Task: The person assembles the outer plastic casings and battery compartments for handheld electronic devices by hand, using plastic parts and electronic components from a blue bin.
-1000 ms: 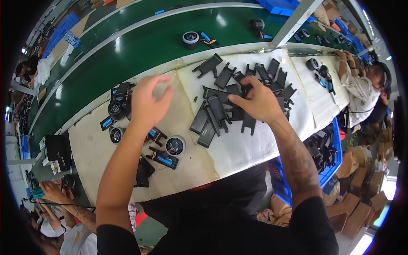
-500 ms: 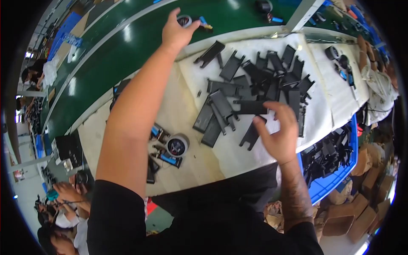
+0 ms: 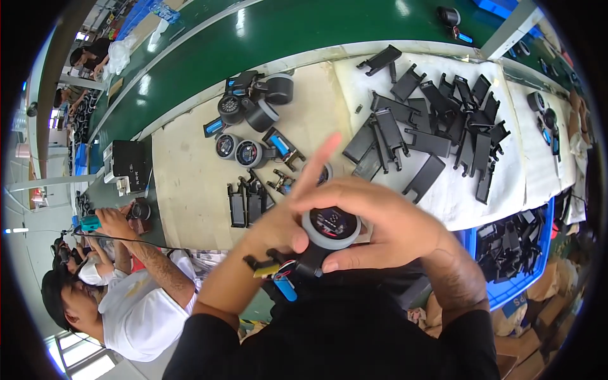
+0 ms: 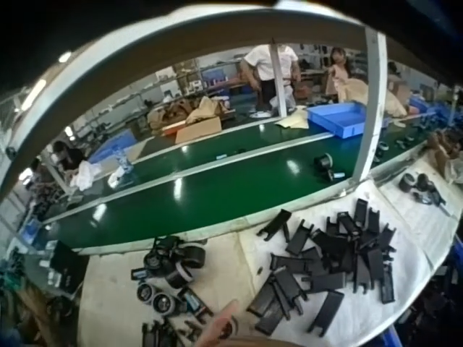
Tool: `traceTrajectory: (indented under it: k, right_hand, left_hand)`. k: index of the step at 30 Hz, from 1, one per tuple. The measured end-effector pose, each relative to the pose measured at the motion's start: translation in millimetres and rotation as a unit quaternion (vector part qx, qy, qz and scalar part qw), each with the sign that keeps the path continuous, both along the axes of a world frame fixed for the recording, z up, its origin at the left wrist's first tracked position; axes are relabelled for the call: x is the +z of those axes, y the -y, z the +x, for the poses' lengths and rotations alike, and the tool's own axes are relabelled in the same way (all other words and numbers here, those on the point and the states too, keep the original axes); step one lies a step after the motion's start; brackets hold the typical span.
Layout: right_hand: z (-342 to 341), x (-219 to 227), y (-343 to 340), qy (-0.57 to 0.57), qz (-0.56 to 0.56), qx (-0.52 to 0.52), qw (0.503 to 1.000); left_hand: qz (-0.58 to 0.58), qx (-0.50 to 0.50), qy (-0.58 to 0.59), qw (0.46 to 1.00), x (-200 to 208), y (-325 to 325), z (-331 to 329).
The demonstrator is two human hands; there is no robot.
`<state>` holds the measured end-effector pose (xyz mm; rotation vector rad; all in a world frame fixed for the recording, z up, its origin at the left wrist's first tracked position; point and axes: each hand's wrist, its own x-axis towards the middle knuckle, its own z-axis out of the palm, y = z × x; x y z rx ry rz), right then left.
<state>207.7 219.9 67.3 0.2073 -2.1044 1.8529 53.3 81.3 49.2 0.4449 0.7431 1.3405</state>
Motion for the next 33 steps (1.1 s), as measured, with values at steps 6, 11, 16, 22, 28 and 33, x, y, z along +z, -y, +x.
traceTrajectory:
  k: [6, 11, 16, 22, 28, 33]
  right_hand:
    - [19, -37, 40, 0.142, -0.080, -0.138, 0.977]
    - [10, -27, 57, 0.166, -0.189, -0.232, 0.940]
    - [7, -19, 50, 0.246, -0.219, -0.217, 0.919]
    - [13, -11, 46, 0.136, -0.365, -0.050, 0.920]
    - [13, -8, 51, 0.222, -0.279, -0.207, 0.911]
    - [15, 14, 45, 0.110, -0.208, -0.235, 0.943]
  left_hand:
    - [-0.071, -0.050, 0.246, 0.966, -43, 63, 7]
    - [-0.051, 0.000, -0.009, 0.999, -33, 69, 1]
    - [-0.090, 0.143, -0.149, 0.974, -33, 64, 1]
    - [-0.033, 0.158, -0.116, 0.980, -16, 61, 1]
    - [-0.069, 0.231, -0.129, 0.962, -9, 55, 7]
    - [-0.036, 0.177, -0.229, 0.957, -8, 50, 7]
